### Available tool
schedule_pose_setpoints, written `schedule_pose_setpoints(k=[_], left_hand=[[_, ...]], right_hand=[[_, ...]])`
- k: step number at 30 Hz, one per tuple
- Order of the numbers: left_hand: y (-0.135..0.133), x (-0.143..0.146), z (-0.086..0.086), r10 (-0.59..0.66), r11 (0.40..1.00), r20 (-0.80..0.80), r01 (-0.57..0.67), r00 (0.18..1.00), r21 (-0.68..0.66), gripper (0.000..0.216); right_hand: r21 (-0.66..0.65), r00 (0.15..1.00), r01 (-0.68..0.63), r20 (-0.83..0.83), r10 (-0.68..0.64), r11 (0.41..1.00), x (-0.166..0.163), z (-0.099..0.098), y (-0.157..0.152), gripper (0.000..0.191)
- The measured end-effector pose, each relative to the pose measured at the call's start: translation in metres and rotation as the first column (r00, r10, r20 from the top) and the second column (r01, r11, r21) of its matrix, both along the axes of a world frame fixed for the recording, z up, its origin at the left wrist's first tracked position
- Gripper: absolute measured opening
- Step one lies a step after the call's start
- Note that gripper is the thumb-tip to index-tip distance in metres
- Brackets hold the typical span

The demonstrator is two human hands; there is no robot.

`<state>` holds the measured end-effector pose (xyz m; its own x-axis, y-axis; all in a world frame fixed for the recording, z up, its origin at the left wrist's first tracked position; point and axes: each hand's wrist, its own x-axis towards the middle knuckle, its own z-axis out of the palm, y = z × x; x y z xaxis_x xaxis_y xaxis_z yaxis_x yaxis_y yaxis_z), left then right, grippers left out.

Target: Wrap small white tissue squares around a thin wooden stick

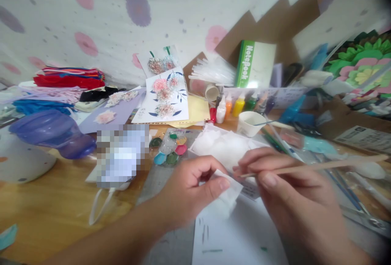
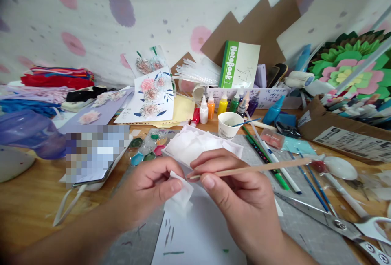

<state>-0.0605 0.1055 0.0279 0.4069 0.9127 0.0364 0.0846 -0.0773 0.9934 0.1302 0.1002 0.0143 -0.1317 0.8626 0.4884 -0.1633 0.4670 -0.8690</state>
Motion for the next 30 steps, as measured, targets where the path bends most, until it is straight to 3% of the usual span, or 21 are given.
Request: schedule_pose_setpoints(k=[4, 6, 12, 18, 22, 30], left_hand=[[0.0, 0.001, 0.001, 0.034, 0.991, -0.27, 0.003, 0.962, 0.137, 0.013], [0.0, -0.001, -0.003, 0.066, 0.985, -0.275, -0.019, 0.959, 0.169, 0.017], [0.004, -0.011, -0.016, 0.081, 0.994, -0.206, -0.095, 0.975, -0.059, 0.026], [0.003, -0.011, -0.016, 0.1, 0.991, -0.059, -0.105, 0.993, -0.079, 0.022], [0.002, -0.01, -0.014, 0.02, 0.992, 0.06, -0.013, 0.998, -0.123, 0.023], [0.002, -0.011, -0.012, -0.04, 0.988, 0.114, 0.056, 0.993, -0.141, 0.018]], right_hand=[[-0.008, 0.999, 0.046, -0.013, -0.047, 0.999, -0.002, -0.001, 0.005, 0.016], [-0.028, 0.998, 0.057, -0.026, -0.057, 0.998, -0.004, 0.0, 0.008, 0.015], [-0.092, 0.99, -0.08, -0.127, 0.068, 0.993, -0.008, 0.005, 0.016, 0.009], [-0.143, 0.981, -0.169, -0.119, 0.152, 0.975, -0.004, 0.01, 0.014, 0.013], [-0.111, 0.987, -0.154, -0.051, 0.149, 0.982, -0.001, 0.013, 0.012, 0.018], [-0.097, 0.991, -0.125, 0.034, 0.129, 0.987, 0.001, 0.016, 0.01, 0.014]])
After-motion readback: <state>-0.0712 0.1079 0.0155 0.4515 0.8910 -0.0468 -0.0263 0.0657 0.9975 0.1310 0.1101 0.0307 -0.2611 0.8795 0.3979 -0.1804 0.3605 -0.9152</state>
